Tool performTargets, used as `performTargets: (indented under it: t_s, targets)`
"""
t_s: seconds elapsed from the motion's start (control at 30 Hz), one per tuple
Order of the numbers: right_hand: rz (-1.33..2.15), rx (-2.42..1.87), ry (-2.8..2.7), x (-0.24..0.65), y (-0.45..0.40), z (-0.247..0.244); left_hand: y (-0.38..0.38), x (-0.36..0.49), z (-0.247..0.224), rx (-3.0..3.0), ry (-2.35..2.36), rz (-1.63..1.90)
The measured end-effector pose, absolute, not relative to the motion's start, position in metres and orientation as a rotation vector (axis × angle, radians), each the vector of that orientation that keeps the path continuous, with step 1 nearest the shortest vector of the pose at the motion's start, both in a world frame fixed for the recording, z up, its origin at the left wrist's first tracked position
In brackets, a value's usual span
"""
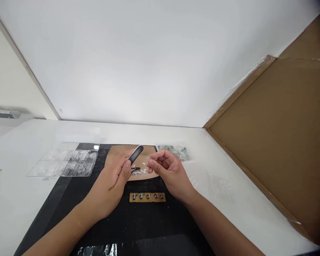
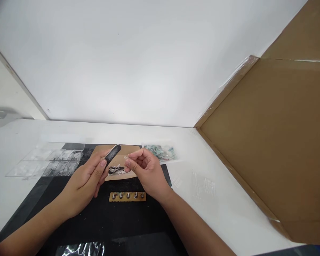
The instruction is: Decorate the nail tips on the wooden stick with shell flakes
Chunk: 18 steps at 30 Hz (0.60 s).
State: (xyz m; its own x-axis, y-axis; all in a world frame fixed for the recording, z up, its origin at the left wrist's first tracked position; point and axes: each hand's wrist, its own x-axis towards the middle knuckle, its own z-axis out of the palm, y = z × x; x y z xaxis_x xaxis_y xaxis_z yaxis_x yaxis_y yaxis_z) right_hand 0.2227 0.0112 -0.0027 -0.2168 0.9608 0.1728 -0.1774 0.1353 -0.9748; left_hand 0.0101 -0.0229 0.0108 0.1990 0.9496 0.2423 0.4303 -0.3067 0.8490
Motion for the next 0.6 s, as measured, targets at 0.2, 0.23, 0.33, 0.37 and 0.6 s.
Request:
performTargets:
  t_s: [0.2,0.23,0.33,0.37,0.6]
  targets:
    - [1.368,-0.873,-1.314,0.2222,0.0102,0.0007,-0.0205,0.0075,0.0090,1.784,1.356,0.868]
    - [1.365,-0.877,-1.318,0.2225,0.0104,0.0012,-0.0207,0.0074,0.0083,1.801,1.371,0.893]
    - [1.359,-0.883,-1.320,0.2233,0.0111,0.0018,-0.0210,0.0068,0.0064,1.843,1.387,0.949]
    - [1.357,-0.884,-1.322,0.2235,0.0110,0.0017,-0.0208,0.0066,0.0058,1.848,1.384,0.950]
    - [1.186,-0.863,-1.447,0.2259,0.0051,0.0032,-0.0202,0.0090,0.0015,1.778,1.274,0.962]
